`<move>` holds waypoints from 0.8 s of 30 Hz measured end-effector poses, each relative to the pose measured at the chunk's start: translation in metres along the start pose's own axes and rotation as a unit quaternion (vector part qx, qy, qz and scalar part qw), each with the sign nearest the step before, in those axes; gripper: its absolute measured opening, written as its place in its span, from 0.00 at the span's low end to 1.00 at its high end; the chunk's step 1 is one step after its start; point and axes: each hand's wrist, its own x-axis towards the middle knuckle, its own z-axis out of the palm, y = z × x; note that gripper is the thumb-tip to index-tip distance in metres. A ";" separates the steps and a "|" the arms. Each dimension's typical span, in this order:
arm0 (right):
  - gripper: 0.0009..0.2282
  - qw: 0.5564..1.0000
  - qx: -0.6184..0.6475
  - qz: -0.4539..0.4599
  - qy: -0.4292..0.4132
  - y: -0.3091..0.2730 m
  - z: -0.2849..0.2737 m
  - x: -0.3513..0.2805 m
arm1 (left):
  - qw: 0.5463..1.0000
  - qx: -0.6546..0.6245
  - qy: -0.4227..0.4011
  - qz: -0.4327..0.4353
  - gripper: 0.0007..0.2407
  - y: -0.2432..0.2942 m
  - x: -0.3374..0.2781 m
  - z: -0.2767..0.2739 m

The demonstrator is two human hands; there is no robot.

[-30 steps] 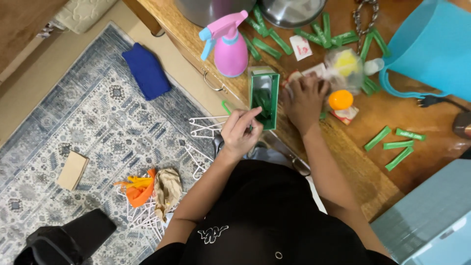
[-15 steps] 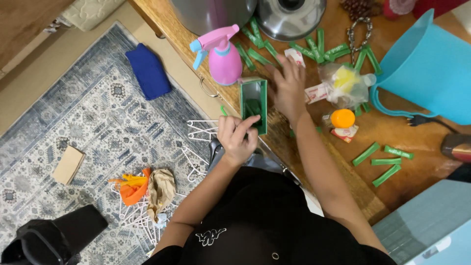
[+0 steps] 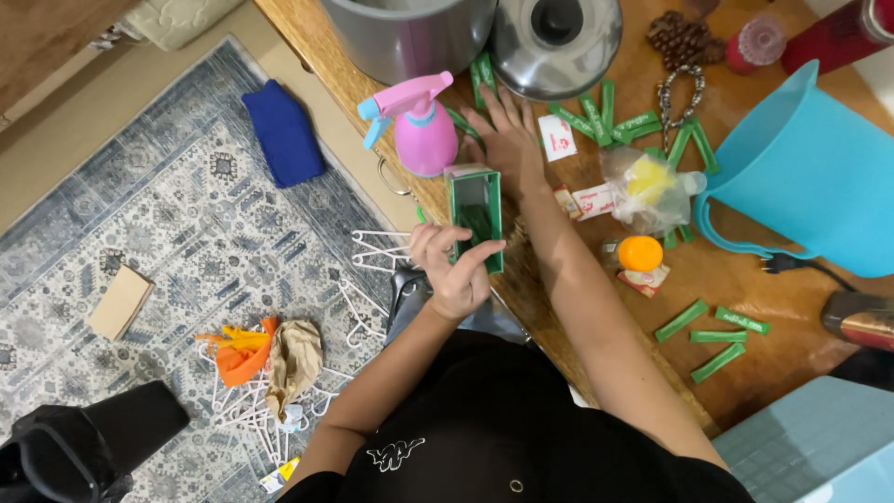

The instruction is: The person picks up a package of paper towels, places it on a table, and then proceeds to take multiple green sachets from a scattered pile and place them into a green cardboard box.

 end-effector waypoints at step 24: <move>0.22 0.990 0.009 0.137 0.029 -0.042 -0.029 -0.121 | 0.999 -0.039 0.027 -0.003 0.19 -0.014 -0.003 0.006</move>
